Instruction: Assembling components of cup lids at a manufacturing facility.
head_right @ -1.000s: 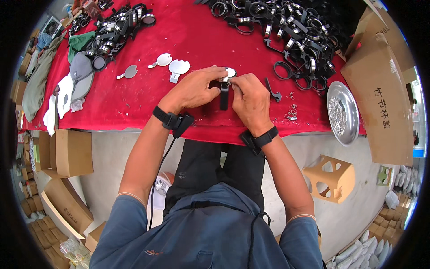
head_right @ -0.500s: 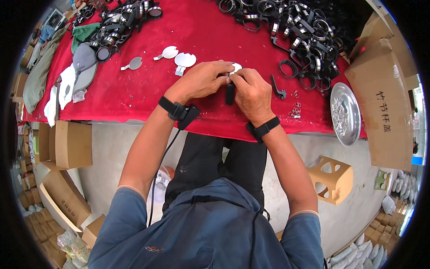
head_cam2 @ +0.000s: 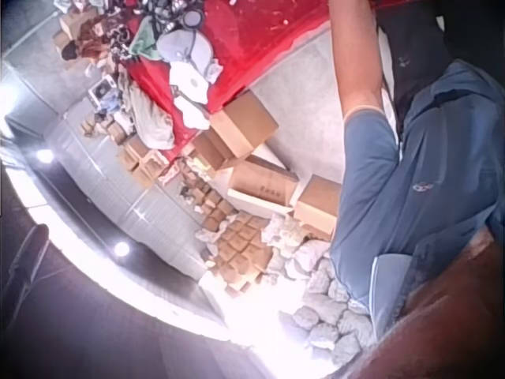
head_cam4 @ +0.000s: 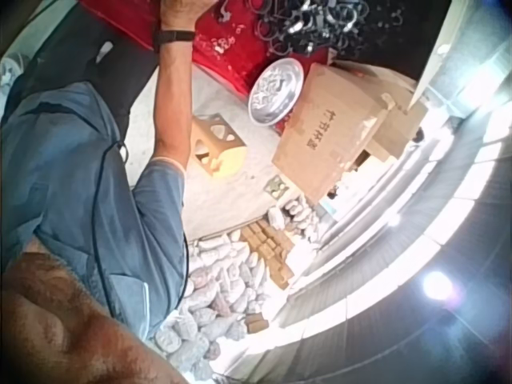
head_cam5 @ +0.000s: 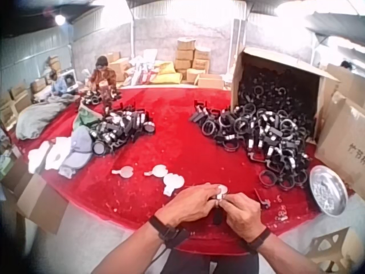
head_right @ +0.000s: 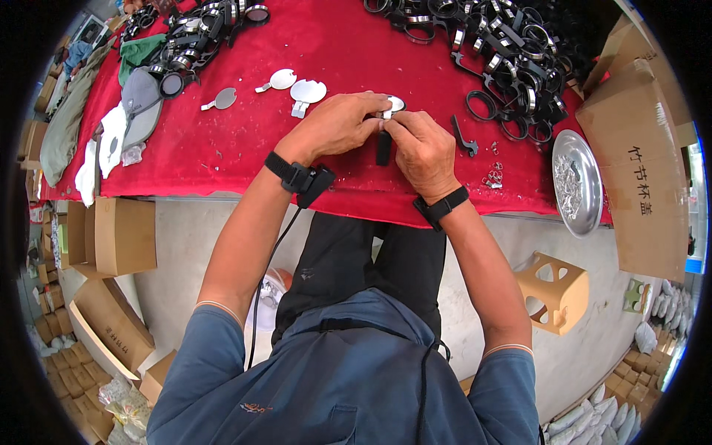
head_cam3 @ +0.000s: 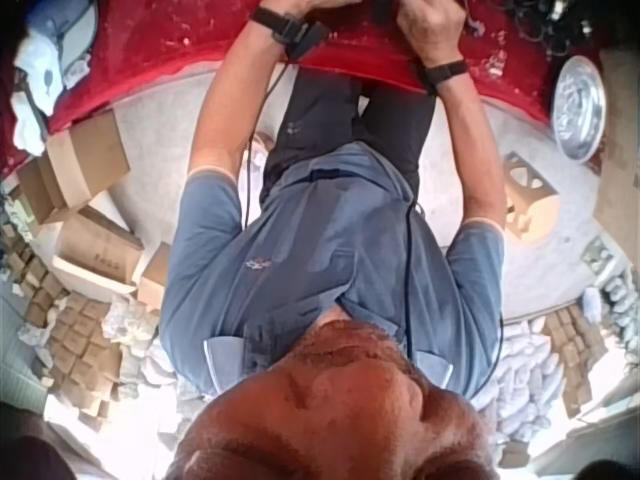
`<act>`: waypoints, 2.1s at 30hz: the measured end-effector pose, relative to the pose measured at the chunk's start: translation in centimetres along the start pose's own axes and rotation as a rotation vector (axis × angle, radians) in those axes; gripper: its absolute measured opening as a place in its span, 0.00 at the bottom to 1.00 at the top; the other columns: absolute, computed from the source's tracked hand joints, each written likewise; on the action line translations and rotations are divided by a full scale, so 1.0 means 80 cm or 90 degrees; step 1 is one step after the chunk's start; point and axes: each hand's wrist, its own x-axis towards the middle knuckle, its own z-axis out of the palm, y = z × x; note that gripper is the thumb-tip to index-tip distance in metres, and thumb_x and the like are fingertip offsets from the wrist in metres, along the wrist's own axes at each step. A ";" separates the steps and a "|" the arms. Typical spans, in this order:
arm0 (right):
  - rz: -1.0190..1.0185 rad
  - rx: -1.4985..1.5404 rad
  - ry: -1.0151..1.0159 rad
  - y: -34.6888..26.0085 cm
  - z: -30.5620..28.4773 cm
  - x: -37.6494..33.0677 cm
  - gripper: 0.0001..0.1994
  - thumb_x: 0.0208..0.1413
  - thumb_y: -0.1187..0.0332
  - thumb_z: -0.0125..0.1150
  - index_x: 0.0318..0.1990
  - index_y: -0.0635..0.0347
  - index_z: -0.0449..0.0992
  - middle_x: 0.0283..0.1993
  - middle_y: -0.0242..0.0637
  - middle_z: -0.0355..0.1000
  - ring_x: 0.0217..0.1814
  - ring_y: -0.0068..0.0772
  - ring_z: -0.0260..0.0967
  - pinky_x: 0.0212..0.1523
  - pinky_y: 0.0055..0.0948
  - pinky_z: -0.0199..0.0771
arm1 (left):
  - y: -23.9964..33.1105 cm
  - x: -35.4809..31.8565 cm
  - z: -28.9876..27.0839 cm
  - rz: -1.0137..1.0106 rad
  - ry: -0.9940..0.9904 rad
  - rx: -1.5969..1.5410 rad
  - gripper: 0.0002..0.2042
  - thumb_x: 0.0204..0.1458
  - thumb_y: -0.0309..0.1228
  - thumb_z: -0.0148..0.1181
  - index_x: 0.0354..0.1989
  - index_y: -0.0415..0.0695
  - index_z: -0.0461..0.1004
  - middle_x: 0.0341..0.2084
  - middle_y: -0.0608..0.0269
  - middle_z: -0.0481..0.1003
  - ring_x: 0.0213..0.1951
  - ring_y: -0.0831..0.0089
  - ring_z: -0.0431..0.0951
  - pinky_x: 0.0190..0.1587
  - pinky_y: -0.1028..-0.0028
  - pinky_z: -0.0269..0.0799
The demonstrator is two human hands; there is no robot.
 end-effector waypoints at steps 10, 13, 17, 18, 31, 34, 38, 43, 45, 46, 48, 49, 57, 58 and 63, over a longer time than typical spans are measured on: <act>0.159 0.082 0.013 -0.012 0.004 -0.003 0.10 0.57 0.80 0.73 0.46 0.60 0.88 0.43 0.40 0.86 0.41 0.43 0.86 0.42 0.37 0.87 | 0.002 0.002 0.003 0.001 0.015 0.024 0.17 0.66 0.30 0.64 0.60 0.38 0.83 0.51 0.43 0.86 0.54 0.39 0.85 0.58 0.50 0.81; 0.358 0.208 0.053 -0.018 0.011 -0.009 0.09 0.60 0.79 0.74 0.47 0.62 0.89 0.43 0.43 0.88 0.42 0.42 0.88 0.45 0.35 0.87 | 0.002 0.003 0.003 -0.010 0.005 0.028 0.17 0.66 0.31 0.63 0.60 0.38 0.83 0.51 0.42 0.86 0.53 0.38 0.85 0.58 0.50 0.81; 0.457 0.269 0.078 -0.023 0.014 -0.012 0.08 0.61 0.78 0.75 0.47 0.63 0.89 0.43 0.43 0.89 0.43 0.36 0.89 0.47 0.32 0.87 | 0.002 0.004 0.003 -0.016 -0.003 0.029 0.16 0.67 0.30 0.61 0.59 0.39 0.84 0.50 0.41 0.86 0.53 0.38 0.85 0.57 0.49 0.80; 0.459 0.268 0.079 -0.025 0.014 -0.010 0.08 0.61 0.78 0.75 0.47 0.63 0.89 0.43 0.43 0.89 0.43 0.36 0.89 0.47 0.32 0.87 | 0.003 0.005 0.003 -0.014 0.000 0.036 0.16 0.67 0.30 0.61 0.59 0.39 0.84 0.49 0.41 0.86 0.53 0.38 0.85 0.57 0.49 0.80; 0.500 0.226 0.100 -0.058 0.014 -0.031 0.14 0.64 0.78 0.69 0.56 0.62 0.88 0.50 0.47 0.89 0.52 0.44 0.90 0.55 0.37 0.88 | 0.019 0.008 0.004 -0.068 0.003 0.075 0.18 0.64 0.30 0.59 0.59 0.40 0.85 0.46 0.39 0.86 0.50 0.38 0.86 0.56 0.49 0.81; 0.543 0.266 0.110 -0.061 0.017 -0.035 0.15 0.65 0.78 0.69 0.59 0.62 0.87 0.52 0.48 0.89 0.53 0.42 0.90 0.56 0.36 0.88 | 0.021 0.011 0.003 -0.072 0.004 0.108 0.18 0.63 0.30 0.59 0.58 0.40 0.86 0.44 0.40 0.87 0.47 0.38 0.87 0.54 0.50 0.82; 0.611 0.330 0.129 -0.069 0.018 -0.037 0.16 0.66 0.78 0.69 0.60 0.64 0.86 0.53 0.46 0.89 0.54 0.40 0.90 0.56 0.35 0.87 | 0.017 0.014 0.003 -0.082 0.005 0.078 0.18 0.62 0.29 0.59 0.57 0.41 0.86 0.42 0.40 0.86 0.44 0.40 0.87 0.50 0.53 0.82; 0.558 0.296 0.134 -0.067 0.017 -0.037 0.15 0.66 0.79 0.67 0.59 0.66 0.86 0.55 0.49 0.88 0.57 0.45 0.88 0.59 0.38 0.86 | 0.012 0.015 0.008 -0.076 0.009 0.083 0.18 0.61 0.29 0.59 0.57 0.40 0.86 0.43 0.41 0.86 0.44 0.41 0.87 0.49 0.55 0.82; 0.504 0.253 0.132 -0.063 0.016 -0.035 0.15 0.66 0.80 0.67 0.58 0.66 0.86 0.55 0.50 0.87 0.58 0.48 0.87 0.60 0.39 0.86 | 0.013 0.014 0.007 -0.056 0.021 0.057 0.18 0.61 0.29 0.60 0.57 0.40 0.86 0.44 0.40 0.86 0.45 0.42 0.87 0.50 0.56 0.82; 0.483 0.235 0.120 -0.060 0.016 -0.035 0.14 0.66 0.81 0.65 0.57 0.67 0.86 0.56 0.51 0.86 0.59 0.50 0.86 0.61 0.41 0.85 | 0.015 0.015 0.007 -0.053 0.018 0.057 0.18 0.61 0.29 0.60 0.57 0.40 0.86 0.44 0.40 0.86 0.45 0.42 0.87 0.50 0.56 0.82; 0.465 0.216 0.111 -0.057 0.016 -0.035 0.14 0.65 0.82 0.64 0.56 0.67 0.86 0.56 0.51 0.85 0.59 0.53 0.85 0.61 0.42 0.85 | 0.019 0.016 0.005 -0.071 -0.004 0.073 0.18 0.61 0.29 0.60 0.57 0.40 0.85 0.45 0.40 0.86 0.46 0.42 0.87 0.51 0.56 0.82; 0.435 0.202 0.107 -0.057 0.016 -0.035 0.14 0.65 0.82 0.64 0.56 0.67 0.86 0.56 0.51 0.84 0.59 0.55 0.84 0.61 0.43 0.84 | 0.021 0.017 0.003 -0.070 -0.006 0.074 0.18 0.61 0.29 0.60 0.57 0.40 0.85 0.45 0.40 0.86 0.46 0.42 0.87 0.51 0.56 0.82; 0.351 0.097 0.072 -0.058 0.021 -0.037 0.15 0.63 0.83 0.63 0.56 0.69 0.84 0.55 0.53 0.83 0.59 0.59 0.82 0.60 0.49 0.84 | 0.021 0.018 0.003 -0.072 -0.011 0.068 0.20 0.62 0.30 0.65 0.60 0.37 0.85 0.55 0.43 0.87 0.52 0.46 0.88 0.57 0.59 0.83; 0.351 0.103 0.072 -0.059 0.021 -0.037 0.15 0.63 0.83 0.63 0.56 0.69 0.83 0.56 0.54 0.83 0.59 0.59 0.82 0.60 0.49 0.84 | 0.021 0.017 0.003 -0.071 -0.013 0.069 0.20 0.62 0.30 0.65 0.60 0.37 0.85 0.55 0.43 0.87 0.52 0.46 0.88 0.57 0.59 0.83; 0.343 0.108 0.083 -0.061 0.027 -0.044 0.17 0.62 0.84 0.62 0.57 0.70 0.83 0.56 0.55 0.82 0.59 0.60 0.82 0.60 0.49 0.85 | 0.021 0.014 0.003 -0.092 -0.015 0.066 0.20 0.62 0.31 0.67 0.61 0.37 0.85 0.59 0.42 0.85 0.56 0.46 0.87 0.59 0.59 0.82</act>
